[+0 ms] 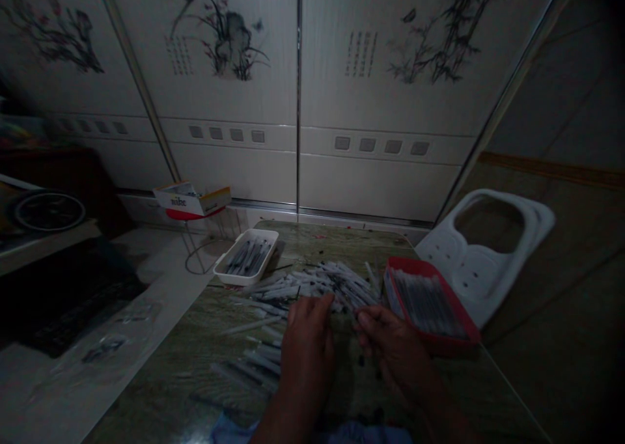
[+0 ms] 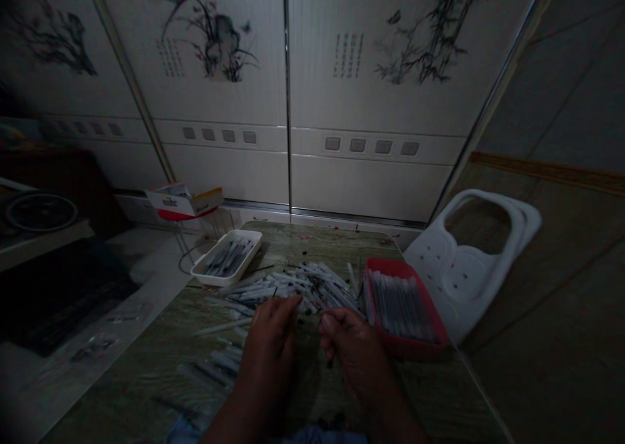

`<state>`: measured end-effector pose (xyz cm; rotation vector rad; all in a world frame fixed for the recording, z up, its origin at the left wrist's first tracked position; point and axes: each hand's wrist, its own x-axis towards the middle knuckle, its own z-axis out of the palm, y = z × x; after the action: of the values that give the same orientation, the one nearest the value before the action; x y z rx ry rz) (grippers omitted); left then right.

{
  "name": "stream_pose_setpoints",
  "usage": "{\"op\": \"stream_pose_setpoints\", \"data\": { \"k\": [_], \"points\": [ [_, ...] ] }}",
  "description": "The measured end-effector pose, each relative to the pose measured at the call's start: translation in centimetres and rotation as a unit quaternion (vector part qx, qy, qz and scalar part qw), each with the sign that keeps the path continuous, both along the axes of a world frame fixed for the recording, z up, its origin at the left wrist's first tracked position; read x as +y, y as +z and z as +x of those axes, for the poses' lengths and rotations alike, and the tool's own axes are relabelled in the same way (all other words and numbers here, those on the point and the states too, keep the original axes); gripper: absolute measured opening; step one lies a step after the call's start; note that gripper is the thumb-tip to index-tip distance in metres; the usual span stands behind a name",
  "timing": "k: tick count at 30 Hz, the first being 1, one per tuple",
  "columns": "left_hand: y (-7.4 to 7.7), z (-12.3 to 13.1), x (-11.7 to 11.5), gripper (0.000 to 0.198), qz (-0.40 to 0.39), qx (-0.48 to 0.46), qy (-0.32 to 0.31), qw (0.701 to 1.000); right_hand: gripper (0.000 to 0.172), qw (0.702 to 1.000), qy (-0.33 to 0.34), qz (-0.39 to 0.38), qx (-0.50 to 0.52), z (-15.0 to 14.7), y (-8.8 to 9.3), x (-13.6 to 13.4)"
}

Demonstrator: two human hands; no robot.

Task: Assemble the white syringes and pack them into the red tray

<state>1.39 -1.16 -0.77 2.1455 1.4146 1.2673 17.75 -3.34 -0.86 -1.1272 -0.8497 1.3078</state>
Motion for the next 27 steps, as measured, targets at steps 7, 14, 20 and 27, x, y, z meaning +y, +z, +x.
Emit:
{"op": "stream_pose_setpoints", "data": {
  "k": [7, 14, 20, 27],
  "points": [
    [-0.62, 0.46, 0.05, 0.060, -0.002, 0.025, -0.044, 0.999, 0.023, 0.996, 0.006, 0.000, 0.086, 0.21, 0.62, -0.28],
    [-0.66, 0.74, 0.00, 0.061, -0.022, 0.032, -0.053, 0.998, 0.023, 0.999, -0.015, 0.022, -0.024, 0.46, 0.72, -0.12],
    [-0.75, 0.63, 0.07, 0.054, -0.027, 0.050, -0.053, 0.997, 0.029, 0.993, -0.023, 0.036, -0.114, 0.28, 0.80, -0.03],
    [-0.75, 0.71, -0.06, 0.056, -0.044, 0.058, -0.059, 0.996, 0.029, 0.988, -0.034, 0.054, -0.139, 0.11, 0.52, -0.24]
  ]
}}
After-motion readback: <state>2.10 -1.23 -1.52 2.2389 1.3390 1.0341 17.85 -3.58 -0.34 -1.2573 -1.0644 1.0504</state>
